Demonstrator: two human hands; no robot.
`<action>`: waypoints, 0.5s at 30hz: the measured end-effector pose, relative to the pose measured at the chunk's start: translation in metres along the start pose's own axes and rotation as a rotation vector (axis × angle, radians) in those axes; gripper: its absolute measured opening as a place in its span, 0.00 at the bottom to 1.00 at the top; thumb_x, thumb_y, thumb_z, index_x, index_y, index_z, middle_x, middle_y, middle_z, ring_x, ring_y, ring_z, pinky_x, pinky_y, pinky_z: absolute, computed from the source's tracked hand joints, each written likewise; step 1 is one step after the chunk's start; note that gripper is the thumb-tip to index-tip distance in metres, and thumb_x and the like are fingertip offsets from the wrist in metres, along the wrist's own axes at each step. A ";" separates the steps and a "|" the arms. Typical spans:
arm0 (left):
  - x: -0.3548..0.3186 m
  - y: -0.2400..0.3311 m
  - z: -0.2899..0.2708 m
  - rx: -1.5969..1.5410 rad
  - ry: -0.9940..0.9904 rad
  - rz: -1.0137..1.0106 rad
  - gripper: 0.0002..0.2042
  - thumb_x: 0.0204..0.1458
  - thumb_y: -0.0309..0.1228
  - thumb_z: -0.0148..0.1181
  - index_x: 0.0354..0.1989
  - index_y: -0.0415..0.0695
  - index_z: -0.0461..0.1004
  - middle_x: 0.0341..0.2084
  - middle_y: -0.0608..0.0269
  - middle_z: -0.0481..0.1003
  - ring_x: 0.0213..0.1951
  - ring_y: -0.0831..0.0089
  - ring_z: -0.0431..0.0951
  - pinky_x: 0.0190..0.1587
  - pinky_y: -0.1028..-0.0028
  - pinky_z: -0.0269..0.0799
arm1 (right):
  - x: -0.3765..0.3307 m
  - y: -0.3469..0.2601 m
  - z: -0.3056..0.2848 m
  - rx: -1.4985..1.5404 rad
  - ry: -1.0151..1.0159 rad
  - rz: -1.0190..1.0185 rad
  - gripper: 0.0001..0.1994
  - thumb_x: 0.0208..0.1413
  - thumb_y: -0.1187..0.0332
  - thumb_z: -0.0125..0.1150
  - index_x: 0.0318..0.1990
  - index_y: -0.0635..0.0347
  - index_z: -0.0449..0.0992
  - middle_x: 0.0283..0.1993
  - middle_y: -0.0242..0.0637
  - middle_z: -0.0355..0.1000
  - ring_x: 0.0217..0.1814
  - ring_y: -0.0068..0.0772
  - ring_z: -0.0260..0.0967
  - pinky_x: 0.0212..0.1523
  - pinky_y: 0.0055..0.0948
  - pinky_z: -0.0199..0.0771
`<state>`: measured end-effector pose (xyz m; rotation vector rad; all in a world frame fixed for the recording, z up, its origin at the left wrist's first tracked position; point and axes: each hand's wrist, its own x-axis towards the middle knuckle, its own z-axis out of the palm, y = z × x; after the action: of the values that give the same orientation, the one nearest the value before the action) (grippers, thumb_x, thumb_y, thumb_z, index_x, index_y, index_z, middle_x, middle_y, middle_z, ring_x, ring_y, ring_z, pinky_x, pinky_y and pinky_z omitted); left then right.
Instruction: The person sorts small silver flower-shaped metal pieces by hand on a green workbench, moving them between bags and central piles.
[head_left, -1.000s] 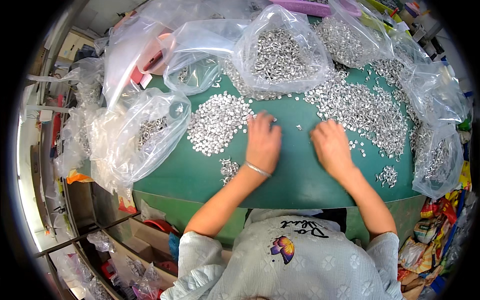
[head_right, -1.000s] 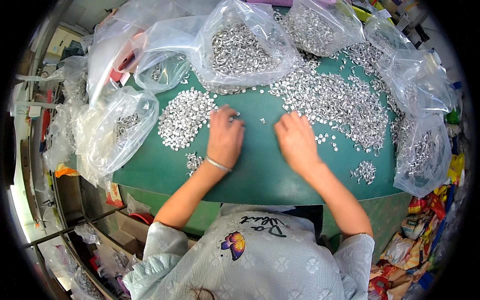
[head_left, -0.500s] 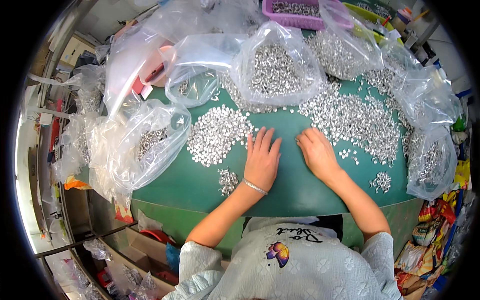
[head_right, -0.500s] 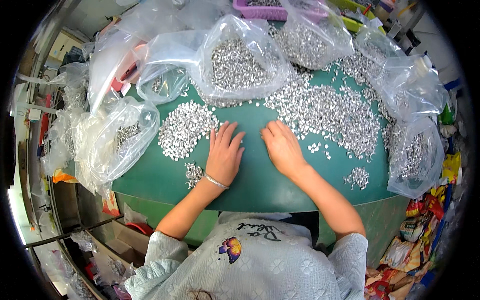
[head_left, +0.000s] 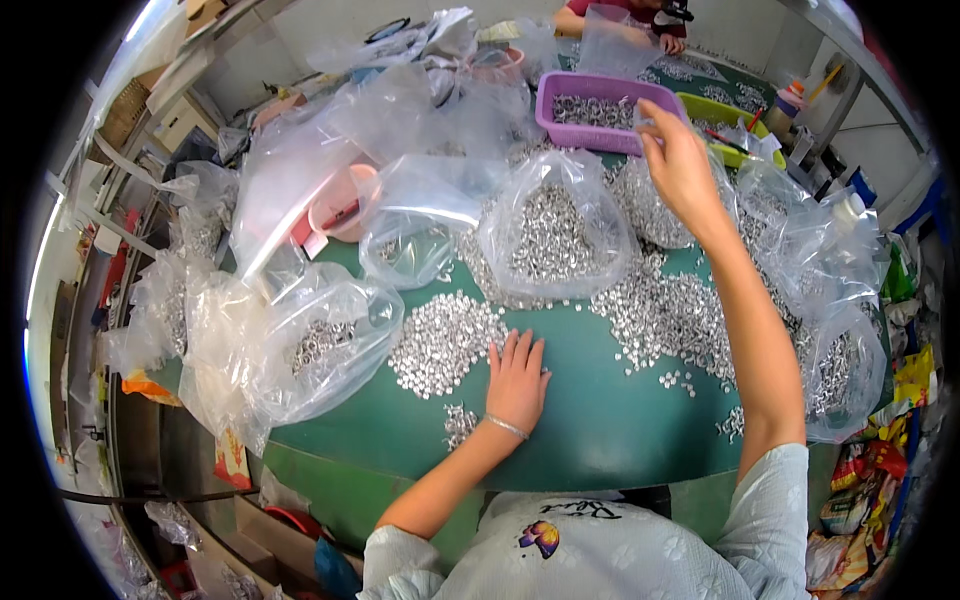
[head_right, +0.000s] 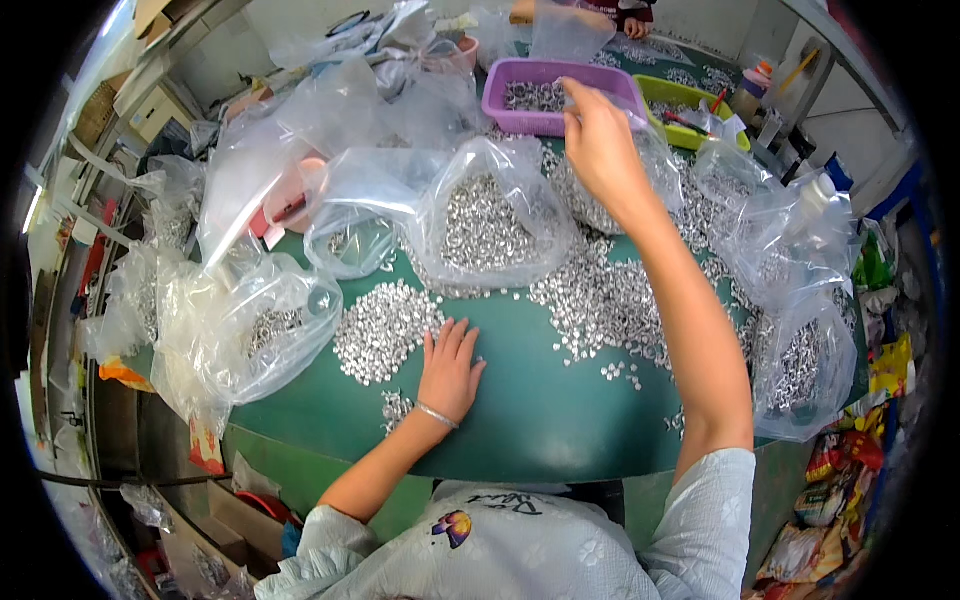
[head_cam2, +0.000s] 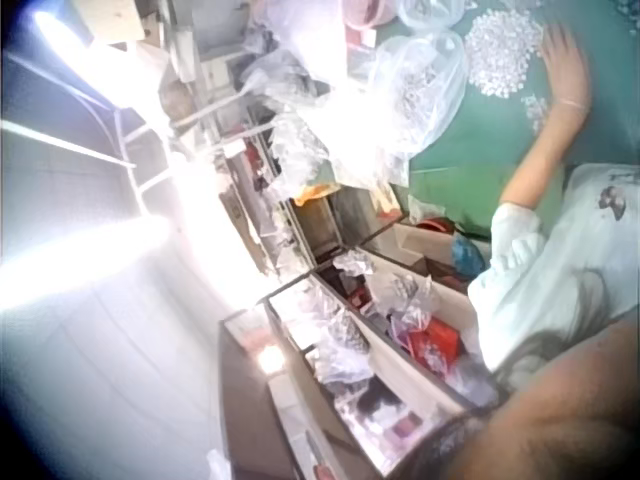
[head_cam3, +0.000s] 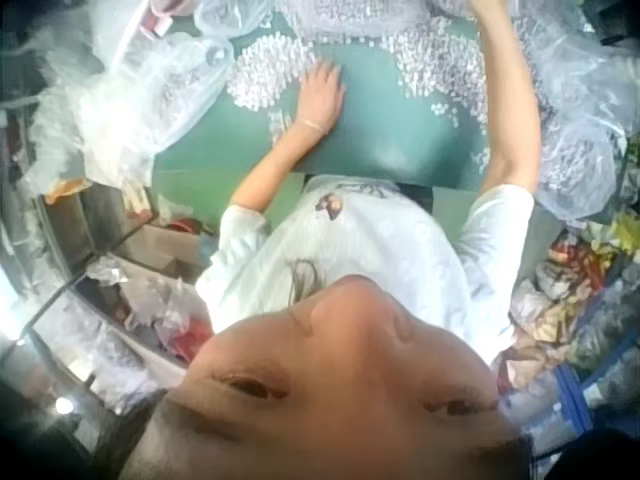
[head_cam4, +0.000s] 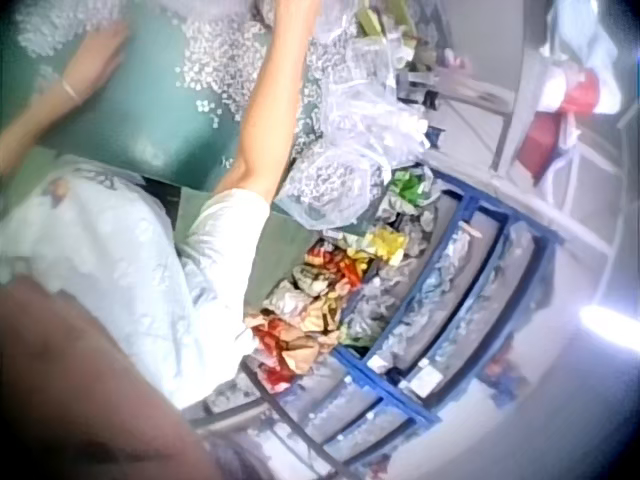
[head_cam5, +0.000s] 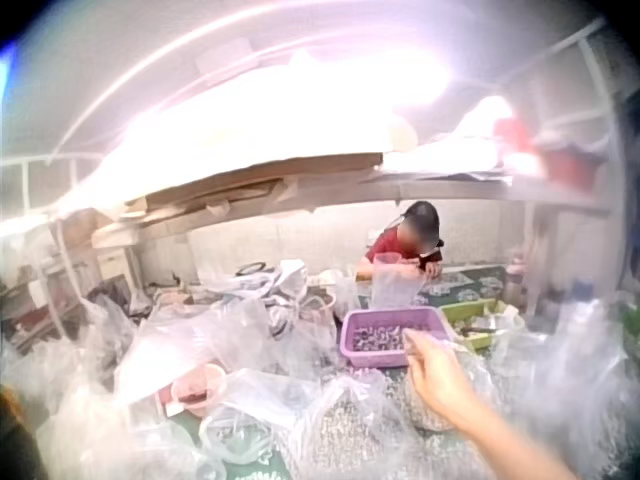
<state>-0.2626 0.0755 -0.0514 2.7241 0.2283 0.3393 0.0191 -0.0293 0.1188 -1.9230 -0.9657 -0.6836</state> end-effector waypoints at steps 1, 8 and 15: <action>-0.004 -0.004 -0.001 0.006 0.001 -0.017 0.24 0.52 0.29 0.60 0.59 0.39 0.64 0.60 0.49 0.62 0.65 0.49 0.57 0.66 0.44 0.47 | -0.006 -0.011 -0.001 0.121 -0.036 0.046 0.14 0.56 0.79 0.53 0.50 0.66 0.74 0.46 0.51 0.74 0.47 0.45 0.75 0.47 0.35 0.72; -0.004 -0.008 -0.003 0.032 -0.042 -0.002 0.24 0.53 0.27 0.58 0.60 0.40 0.63 0.62 0.51 0.61 0.65 0.48 0.57 0.66 0.44 0.47 | -0.119 -0.019 -0.092 0.006 -0.295 0.157 0.12 0.56 0.78 0.56 0.48 0.65 0.74 0.47 0.46 0.74 0.49 0.48 0.72 0.51 0.34 0.70; 0.009 0.026 0.005 0.025 -0.131 0.146 0.28 0.54 0.25 0.56 0.64 0.39 0.59 0.66 0.53 0.56 0.67 0.48 0.54 0.66 0.43 0.47 | -0.270 -0.007 -0.100 -0.506 -0.581 0.341 0.31 0.54 0.56 0.63 0.62 0.60 0.65 0.67 0.54 0.54 0.70 0.63 0.46 0.67 0.60 0.46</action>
<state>-0.2494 0.0521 -0.0438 2.7809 -0.0032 0.1979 -0.1445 -0.2111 -0.0327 -2.7453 -0.8072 -0.1642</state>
